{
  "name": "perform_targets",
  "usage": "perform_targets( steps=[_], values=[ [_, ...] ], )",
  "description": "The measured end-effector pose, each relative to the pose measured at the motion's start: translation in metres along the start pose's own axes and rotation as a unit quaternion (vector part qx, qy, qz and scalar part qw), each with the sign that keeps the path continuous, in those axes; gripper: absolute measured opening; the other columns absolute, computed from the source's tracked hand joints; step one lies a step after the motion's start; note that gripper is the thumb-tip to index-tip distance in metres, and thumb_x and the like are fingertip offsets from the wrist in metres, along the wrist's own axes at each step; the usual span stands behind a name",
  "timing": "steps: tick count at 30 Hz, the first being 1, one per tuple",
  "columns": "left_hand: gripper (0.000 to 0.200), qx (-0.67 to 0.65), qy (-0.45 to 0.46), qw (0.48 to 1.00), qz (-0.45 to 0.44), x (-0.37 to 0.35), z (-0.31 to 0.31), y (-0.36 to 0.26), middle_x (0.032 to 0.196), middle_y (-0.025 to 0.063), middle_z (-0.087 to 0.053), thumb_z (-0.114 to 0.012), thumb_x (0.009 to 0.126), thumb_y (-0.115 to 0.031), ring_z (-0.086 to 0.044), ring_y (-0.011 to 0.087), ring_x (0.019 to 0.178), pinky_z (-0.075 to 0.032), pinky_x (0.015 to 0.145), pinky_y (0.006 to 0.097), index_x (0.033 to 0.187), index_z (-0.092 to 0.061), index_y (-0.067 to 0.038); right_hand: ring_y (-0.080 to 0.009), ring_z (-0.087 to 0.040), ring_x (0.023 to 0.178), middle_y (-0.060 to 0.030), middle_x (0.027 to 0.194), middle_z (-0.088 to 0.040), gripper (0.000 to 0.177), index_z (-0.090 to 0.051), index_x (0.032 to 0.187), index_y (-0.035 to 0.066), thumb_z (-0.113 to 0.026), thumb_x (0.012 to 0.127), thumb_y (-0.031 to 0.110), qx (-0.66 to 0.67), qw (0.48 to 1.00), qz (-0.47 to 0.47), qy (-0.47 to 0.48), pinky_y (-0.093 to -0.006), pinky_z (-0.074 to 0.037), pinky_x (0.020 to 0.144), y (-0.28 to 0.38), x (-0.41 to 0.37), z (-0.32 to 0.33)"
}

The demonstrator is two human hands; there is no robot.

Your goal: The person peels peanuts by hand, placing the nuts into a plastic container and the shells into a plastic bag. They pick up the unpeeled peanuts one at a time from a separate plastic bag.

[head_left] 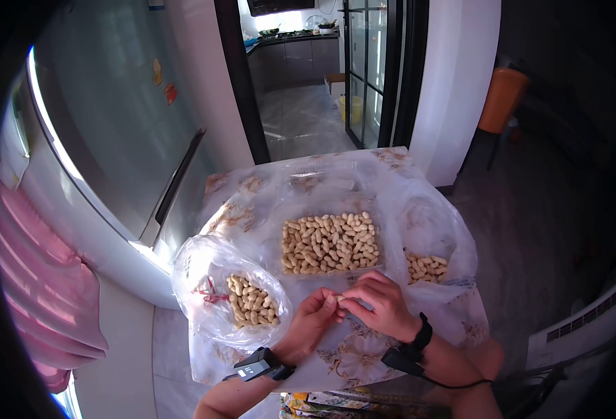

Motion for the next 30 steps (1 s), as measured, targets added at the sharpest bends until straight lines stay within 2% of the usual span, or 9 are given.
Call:
perform_targets(
  steps=[7,11,13,16,24,30],
  values=[
    [0.031,0.01,-0.019,1.0,0.017,0.001,0.0033,0.0032,0.093,0.0034,-0.061,-0.044,0.105,-0.033,-0.058,0.0123,0.086,-0.048,0.081,0.0267,0.104,-0.057,-0.006,-0.0231,-0.061,0.073,-0.0044,0.075,-0.065,0.015,-0.068,0.083,0.006,-0.079,0.074,0.007,0.006,1.0,-0.007,0.018,-0.0339,-0.05,0.063,-0.0041,-0.0045,-0.0028],
    [0.032,0.007,-0.031,0.999,0.028,-0.0023,-0.0023,0.0025,0.091,0.0023,-0.062,-0.042,0.106,-0.032,-0.057,0.0102,0.083,-0.047,0.08,0.0246,0.103,-0.058,-0.004,-0.0228,-0.06,0.072,-0.0044,0.075,-0.064,0.016,-0.068,0.086,0.006,-0.08,0.075,0.009,0.003,1.0,-0.005,0.013,-0.0337,-0.049,0.062,-0.0014,-0.0028,-0.0026],
    [0.033,0.075,-0.029,0.997,0.007,0.0023,-0.0027,0.0033,0.091,0.0019,-0.062,-0.042,0.106,-0.032,-0.057,0.0095,0.083,-0.047,0.08,0.0241,0.104,-0.059,-0.004,-0.0226,-0.06,0.072,-0.0041,0.075,-0.064,0.016,-0.069,0.087,0.007,-0.08,0.075,0.009,0.012,1.0,-0.018,0.002,-0.0334,-0.049,0.062,-0.0007,-0.0038,-0.0048],
    [0.032,0.086,0.002,0.996,-0.016,0.0038,-0.0013,0.0066,0.092,0.0014,-0.062,-0.043,0.106,-0.032,-0.056,0.0087,0.084,-0.046,0.081,0.0238,0.105,-0.059,-0.004,-0.0222,-0.06,0.073,-0.004,0.078,-0.065,0.018,-0.07,0.091,0.007,-0.08,0.076,0.01,0.031,0.999,-0.026,-0.001,-0.0327,-0.05,0.063,-0.0054,-0.006,-0.0045],
    [0.026,0.052,-0.007,0.999,-0.001,0.0006,-0.0047,0.0003,0.094,0.002,-0.062,-0.045,0.106,-0.027,-0.056,0.0093,0.085,-0.046,0.081,0.024,0.104,-0.058,-0.004,-0.0231,-0.062,0.075,-0.0048,0.081,-0.067,0.022,-0.069,0.091,0.007,-0.082,0.072,0.006,0.069,0.995,-0.07,-0.002,-0.0328,-0.05,0.066,-0.0046,-0.001,-0.0025],
    [0.021,0.021,-0.002,1.0,-0.01,0.0029,-0.0017,0.002,0.098,0.0024,-0.062,-0.047,0.105,-0.024,-0.058,0.0095,0.087,-0.048,0.08,0.0242,0.108,-0.056,-0.005,-0.025,-0.062,0.079,-0.0047,0.082,-0.067,0.019,-0.065,0.087,0.006,-0.078,0.073,0.003,0.073,0.997,-0.038,0.009,-0.0349,-0.049,0.071,-0.0099,-0.0022,-0.0057]
  ],
)
Point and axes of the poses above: each hand's wrist, its own x-axis towards the middle knuckle, its own z-axis out of the back of the hand, y = z × x, the point moved 5 cm from there along x, towards the middle knuckle
